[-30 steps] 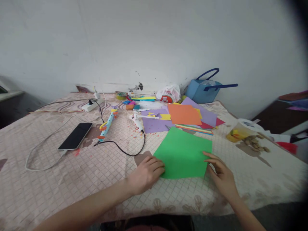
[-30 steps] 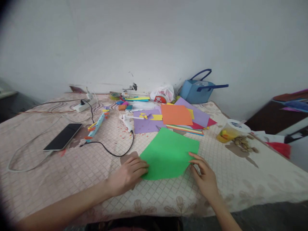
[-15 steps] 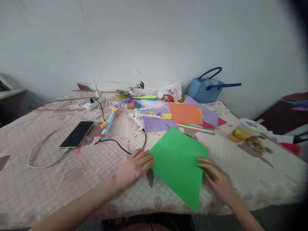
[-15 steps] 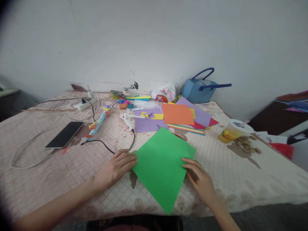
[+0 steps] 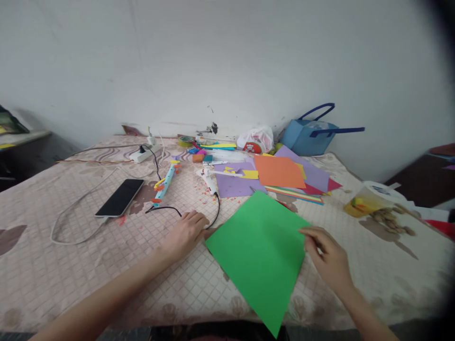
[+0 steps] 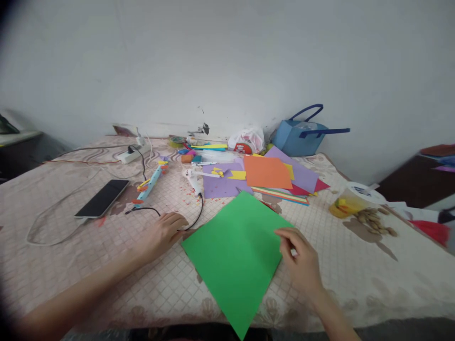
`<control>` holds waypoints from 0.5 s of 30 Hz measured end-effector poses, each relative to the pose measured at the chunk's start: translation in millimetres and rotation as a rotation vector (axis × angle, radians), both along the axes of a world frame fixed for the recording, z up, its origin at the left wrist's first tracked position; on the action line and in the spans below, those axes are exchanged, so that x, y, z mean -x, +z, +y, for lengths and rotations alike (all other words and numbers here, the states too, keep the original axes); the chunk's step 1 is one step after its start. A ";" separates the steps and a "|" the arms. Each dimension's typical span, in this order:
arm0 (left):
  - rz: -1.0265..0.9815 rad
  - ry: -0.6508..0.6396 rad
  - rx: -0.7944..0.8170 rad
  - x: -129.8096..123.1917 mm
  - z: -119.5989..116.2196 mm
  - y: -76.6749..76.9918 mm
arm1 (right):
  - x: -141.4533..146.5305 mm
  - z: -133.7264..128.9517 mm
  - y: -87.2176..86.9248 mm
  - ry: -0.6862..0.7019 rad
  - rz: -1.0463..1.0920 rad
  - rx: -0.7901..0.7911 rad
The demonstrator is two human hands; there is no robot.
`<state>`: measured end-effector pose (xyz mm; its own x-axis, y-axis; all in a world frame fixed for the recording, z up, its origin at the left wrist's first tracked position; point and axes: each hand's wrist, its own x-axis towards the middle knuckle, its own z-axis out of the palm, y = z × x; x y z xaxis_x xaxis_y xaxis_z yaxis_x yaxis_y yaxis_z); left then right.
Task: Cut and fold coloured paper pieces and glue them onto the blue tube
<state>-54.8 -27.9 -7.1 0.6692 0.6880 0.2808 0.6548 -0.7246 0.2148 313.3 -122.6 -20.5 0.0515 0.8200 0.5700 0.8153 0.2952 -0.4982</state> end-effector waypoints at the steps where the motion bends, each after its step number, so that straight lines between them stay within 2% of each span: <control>1: 0.028 0.008 -0.001 0.8 0.2 0.9 | 10.8 11.2 8.5 0.027 0.031 0.039; 4: 0.109 0.021 0.001 3.2 0.7 4.9 | 57.1 57.6 28.6 0.218 0.003 0.226; 6: 0.141 0.015 0.012 5.4 1.0 7.3 | 94.2 96.2 32.7 0.364 -0.027 0.314; 11: 0.111 -0.014 0.005 14.1 3.0 4.3 | 172.0 188.9 14.3 0.299 -0.073 0.315; 15: 0.163 -0.052 -0.026 24.2 7.6 -3.3 | 200.6 231.3 -2.8 0.222 -0.079 0.338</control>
<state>-79.0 -20.3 -10.4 0.7416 0.6455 0.1826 0.6412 -0.7621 0.0897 112.7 108.7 -23.4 -0.1814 0.9480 0.2614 0.7900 0.2988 -0.5354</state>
